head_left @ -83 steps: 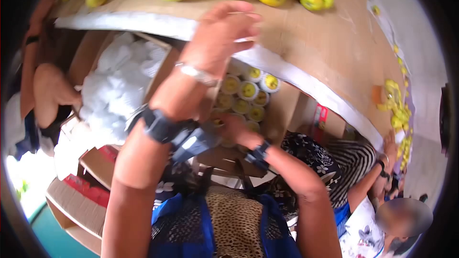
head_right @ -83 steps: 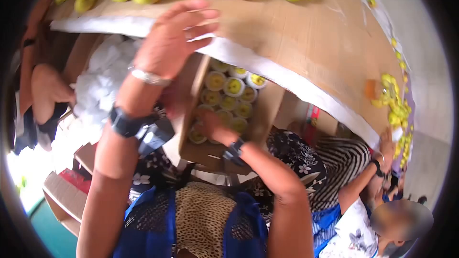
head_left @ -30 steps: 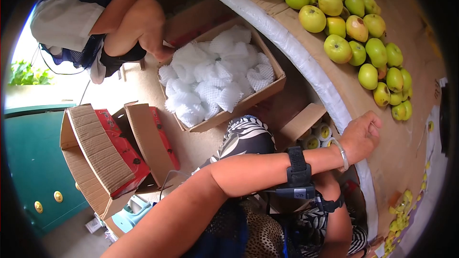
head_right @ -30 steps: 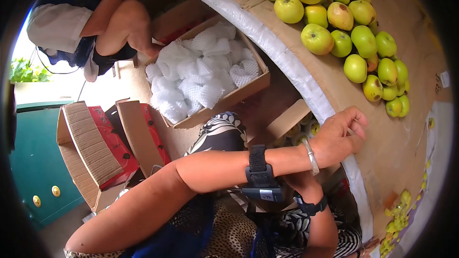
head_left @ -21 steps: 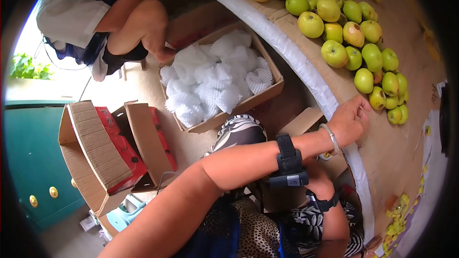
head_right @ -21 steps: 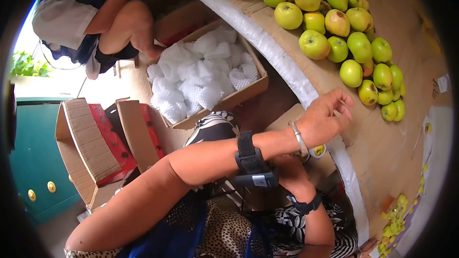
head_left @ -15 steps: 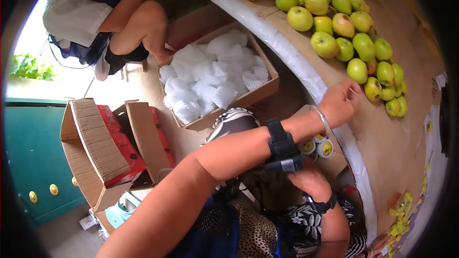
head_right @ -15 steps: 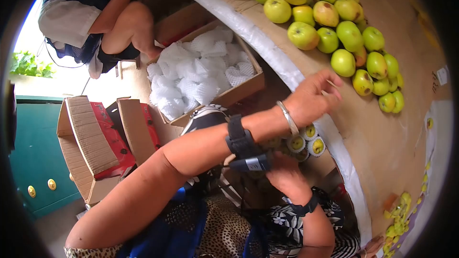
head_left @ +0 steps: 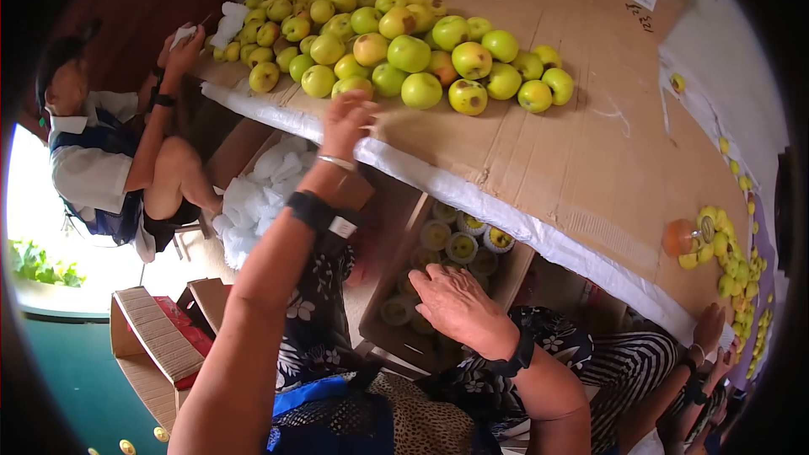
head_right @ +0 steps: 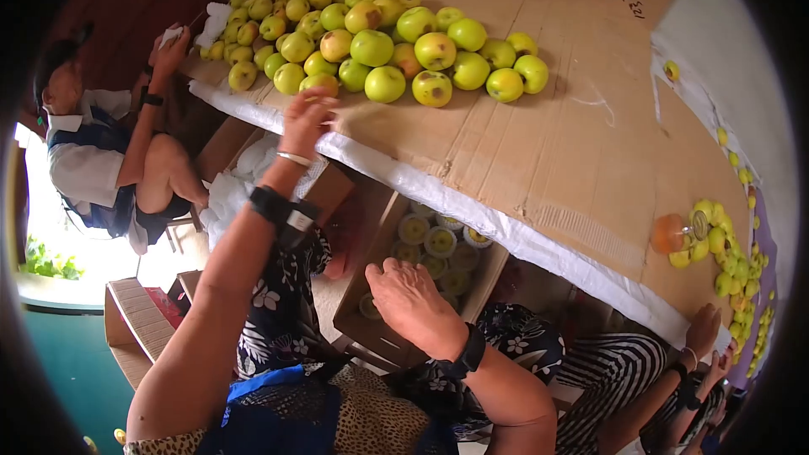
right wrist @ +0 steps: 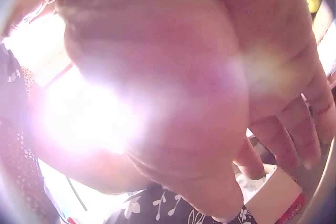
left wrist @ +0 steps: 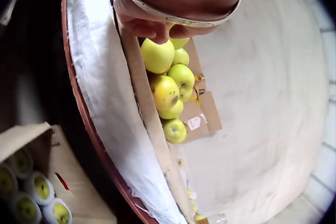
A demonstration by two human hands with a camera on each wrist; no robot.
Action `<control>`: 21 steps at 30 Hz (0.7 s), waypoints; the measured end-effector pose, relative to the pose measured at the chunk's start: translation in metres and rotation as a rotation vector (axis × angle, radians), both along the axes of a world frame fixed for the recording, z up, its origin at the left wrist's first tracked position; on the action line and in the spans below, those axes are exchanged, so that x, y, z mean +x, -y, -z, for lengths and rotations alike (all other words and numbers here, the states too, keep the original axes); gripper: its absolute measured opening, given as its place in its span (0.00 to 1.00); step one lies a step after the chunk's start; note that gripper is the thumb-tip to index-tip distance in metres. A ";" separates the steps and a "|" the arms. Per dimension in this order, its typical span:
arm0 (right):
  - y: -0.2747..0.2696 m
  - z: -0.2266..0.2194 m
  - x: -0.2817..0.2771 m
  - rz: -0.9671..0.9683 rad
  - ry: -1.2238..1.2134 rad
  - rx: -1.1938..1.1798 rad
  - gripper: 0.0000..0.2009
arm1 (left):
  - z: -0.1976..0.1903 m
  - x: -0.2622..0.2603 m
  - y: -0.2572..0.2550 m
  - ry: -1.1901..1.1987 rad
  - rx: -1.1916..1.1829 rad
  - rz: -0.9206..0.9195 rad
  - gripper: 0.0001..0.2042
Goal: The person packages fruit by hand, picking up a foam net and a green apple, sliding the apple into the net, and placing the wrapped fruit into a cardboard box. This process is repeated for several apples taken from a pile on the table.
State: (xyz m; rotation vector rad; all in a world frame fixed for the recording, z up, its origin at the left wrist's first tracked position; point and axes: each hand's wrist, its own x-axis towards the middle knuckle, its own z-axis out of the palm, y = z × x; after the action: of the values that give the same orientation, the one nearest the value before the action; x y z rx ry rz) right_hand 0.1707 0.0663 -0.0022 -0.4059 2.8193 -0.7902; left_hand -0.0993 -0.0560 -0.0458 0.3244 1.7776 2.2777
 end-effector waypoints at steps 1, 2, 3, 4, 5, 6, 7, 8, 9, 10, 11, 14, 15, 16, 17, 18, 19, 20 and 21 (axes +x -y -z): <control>-0.003 -0.002 0.001 0.007 -0.001 -0.023 0.14 | -0.018 0.000 0.014 0.013 -0.096 -0.081 0.12; -0.008 -0.002 0.002 0.016 0.001 -0.046 0.14 | -0.015 -0.014 0.037 0.054 -0.122 -0.135 0.12; -0.010 -0.002 0.006 0.026 -0.008 -0.027 0.13 | -0.026 -0.015 0.062 0.126 -0.216 -0.149 0.12; -0.012 -0.001 0.007 0.032 -0.024 -0.008 0.13 | -0.018 -0.021 0.093 0.166 -0.321 -0.185 0.10; -0.013 -0.002 0.006 0.035 -0.044 0.009 0.13 | -0.011 -0.026 0.125 0.210 -0.423 -0.215 0.07; -0.015 -0.006 0.005 0.035 -0.054 -0.028 0.13 | 0.036 -0.050 0.190 0.111 -0.585 -0.098 0.12; -0.018 -0.010 0.006 0.038 -0.060 -0.064 0.12 | 0.093 -0.065 0.245 -0.377 -1.192 -0.147 0.16; -0.022 -0.013 0.008 0.043 -0.063 -0.097 0.12 | 0.110 -0.039 0.262 -0.262 -1.362 -0.185 0.25; -0.029 -0.012 0.009 0.052 -0.064 -0.106 0.12 | 0.128 -0.013 0.278 -0.136 -1.532 -0.231 0.35; -0.032 -0.015 0.011 0.057 -0.071 -0.115 0.12 | 0.175 -0.010 0.311 -0.104 -1.584 -0.190 0.38; -0.034 -0.016 0.012 0.058 -0.081 -0.129 0.12 | 0.181 0.018 0.311 -0.047 -1.501 -0.186 0.37; -0.042 -0.013 0.020 0.086 -0.026 -0.138 0.15 | 0.166 0.077 0.247 0.134 -1.293 -0.202 0.37; -0.045 -0.009 0.022 0.098 -0.002 -0.140 0.18 | 0.150 0.092 0.227 0.192 -1.229 -0.214 0.38; -0.049 -0.003 0.022 0.104 0.018 -0.132 0.19 | 0.158 0.088 0.230 0.306 -1.178 -0.265 0.35; -0.052 0.000 0.023 0.116 0.040 -0.120 0.19 | 0.166 0.085 0.232 0.415 -1.126 -0.322 0.32; -0.056 0.004 0.024 0.133 0.063 -0.106 0.20 | 0.167 0.082 0.233 0.306 -1.157 -0.399 0.30; -0.059 0.009 0.024 0.155 0.111 -0.112 0.21 | 0.167 0.079 0.233 0.195 -1.185 -0.475 0.27; -0.062 0.014 0.024 0.167 0.074 -0.120 0.20 | 0.167 0.077 0.235 0.083 -1.210 -0.553 0.25; -0.065 0.020 0.026 0.179 0.039 -0.128 0.19 | 0.154 0.074 0.234 0.120 -1.237 -0.538 0.22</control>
State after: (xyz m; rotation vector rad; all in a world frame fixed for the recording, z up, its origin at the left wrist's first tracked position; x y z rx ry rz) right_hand 0.1968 0.1312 -0.0226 -0.1558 2.8061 -1.0070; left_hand -0.0248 -0.2897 -0.2000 -0.5511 2.9624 0.9276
